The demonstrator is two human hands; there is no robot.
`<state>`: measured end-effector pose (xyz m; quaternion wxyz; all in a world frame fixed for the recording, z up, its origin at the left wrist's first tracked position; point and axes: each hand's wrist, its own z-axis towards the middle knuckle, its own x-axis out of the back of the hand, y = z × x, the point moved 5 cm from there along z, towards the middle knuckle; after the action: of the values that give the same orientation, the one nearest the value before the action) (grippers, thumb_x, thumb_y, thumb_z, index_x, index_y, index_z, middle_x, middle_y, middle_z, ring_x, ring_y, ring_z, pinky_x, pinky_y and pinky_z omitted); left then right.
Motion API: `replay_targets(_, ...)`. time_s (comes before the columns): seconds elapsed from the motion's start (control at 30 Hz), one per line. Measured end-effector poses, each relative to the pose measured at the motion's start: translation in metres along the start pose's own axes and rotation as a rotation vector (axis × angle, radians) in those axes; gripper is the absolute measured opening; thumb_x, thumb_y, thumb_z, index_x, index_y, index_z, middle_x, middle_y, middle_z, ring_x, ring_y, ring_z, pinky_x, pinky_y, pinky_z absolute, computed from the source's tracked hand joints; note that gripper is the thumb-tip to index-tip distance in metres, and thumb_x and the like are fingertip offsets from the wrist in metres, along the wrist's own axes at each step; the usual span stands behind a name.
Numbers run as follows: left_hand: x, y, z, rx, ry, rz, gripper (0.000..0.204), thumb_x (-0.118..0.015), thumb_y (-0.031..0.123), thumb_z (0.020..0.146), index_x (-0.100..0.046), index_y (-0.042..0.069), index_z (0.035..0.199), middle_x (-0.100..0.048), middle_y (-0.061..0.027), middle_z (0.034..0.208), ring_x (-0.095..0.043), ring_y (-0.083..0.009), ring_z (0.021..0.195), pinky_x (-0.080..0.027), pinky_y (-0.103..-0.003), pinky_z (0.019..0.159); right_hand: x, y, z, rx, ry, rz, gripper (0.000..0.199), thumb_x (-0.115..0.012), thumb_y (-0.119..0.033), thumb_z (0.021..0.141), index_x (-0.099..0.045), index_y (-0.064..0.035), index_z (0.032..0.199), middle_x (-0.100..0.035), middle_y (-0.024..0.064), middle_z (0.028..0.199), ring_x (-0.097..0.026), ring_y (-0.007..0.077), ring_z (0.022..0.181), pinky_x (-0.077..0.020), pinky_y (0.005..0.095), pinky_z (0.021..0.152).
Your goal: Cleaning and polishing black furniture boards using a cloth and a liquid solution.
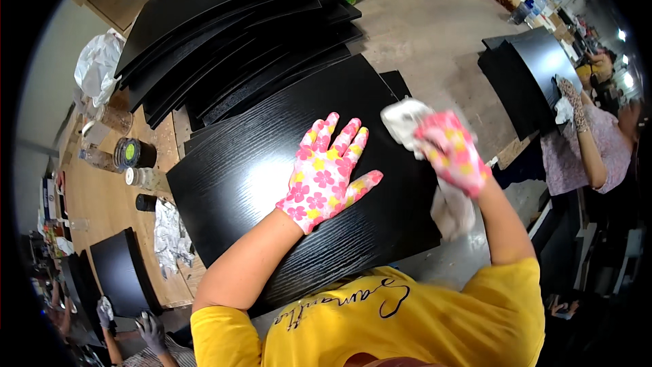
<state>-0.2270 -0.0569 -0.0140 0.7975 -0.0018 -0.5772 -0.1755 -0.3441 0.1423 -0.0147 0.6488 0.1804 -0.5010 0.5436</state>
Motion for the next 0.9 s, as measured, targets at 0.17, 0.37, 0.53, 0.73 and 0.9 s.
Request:
replay_targets(0.17,-0.003,-0.001,0.001,-0.022,-0.031,0.017,0.069,-0.06,0.054,0.088,-0.056,0.003,0.135,-0.05,-0.0157,0.144,-0.038,-0.0423,0.137,-0.029,-0.052,0.115,-0.02,0.02,0.065,-0.08,-0.086,0.031,0.017,-0.059,-0.014,0.086,-0.067,-0.0092,0.101,-0.062,0.0124,0.108,-0.055,0.0351,0.105,-0.0474,0.0444,0.093)
replay_targets(0.37,-0.001,0.0,0.001,-0.013,-0.016,0.006,0.068,-0.061,0.054,0.088,-0.056,0.004,0.135,-0.05,-0.0152,0.144,-0.038,-0.0412,0.137,-0.026,-0.052,0.116,-0.068,0.057,0.163,-0.216,-0.026,0.08,0.02,-0.062,-0.018,0.089,-0.071,-0.0126,0.106,-0.064,0.0137,0.105,-0.056,0.0345,0.11,-0.0465,0.0445,0.093)
replay_targets(0.53,-0.003,-0.001,-0.002,-0.004,0.001,-0.023,0.068,-0.058,0.055,0.09,-0.056,0.006,0.135,-0.05,-0.0125,0.145,-0.037,-0.0365,0.14,-0.023,-0.051,0.117,-0.006,-0.014,0.026,-0.139,0.069,-0.054,0.019,-0.065,-0.013,0.087,-0.067,-0.008,0.105,-0.062,0.0146,0.108,-0.057,0.0353,0.104,-0.0492,0.0446,0.091)
replay_targets(0.73,-0.008,-0.002,-0.006,-0.016,0.055,-0.021,0.067,-0.057,0.056,0.091,-0.055,0.007,0.137,-0.049,-0.011,0.146,-0.035,-0.0348,0.141,-0.02,-0.05,0.119,0.039,-0.069,-0.062,-0.336,-0.113,-0.131,0.018,-0.068,-0.006,0.08,-0.068,-0.0063,0.099,-0.064,0.0121,0.1,-0.058,0.0342,0.1,-0.0499,0.0425,0.086)
replay_targets(0.9,0.01,-0.015,-0.01,0.011,-0.203,-0.324,0.068,-0.061,0.048,0.092,-0.049,0.003,0.141,-0.043,-0.0161,0.15,-0.028,-0.0365,0.145,-0.02,-0.046,0.12,0.035,-0.07,-0.068,-0.424,-0.02,-0.194,0.018,-0.067,-0.008,0.082,-0.066,-0.0058,0.099,-0.063,0.0137,0.104,-0.057,0.0358,0.104,-0.0482,0.0428,0.09)
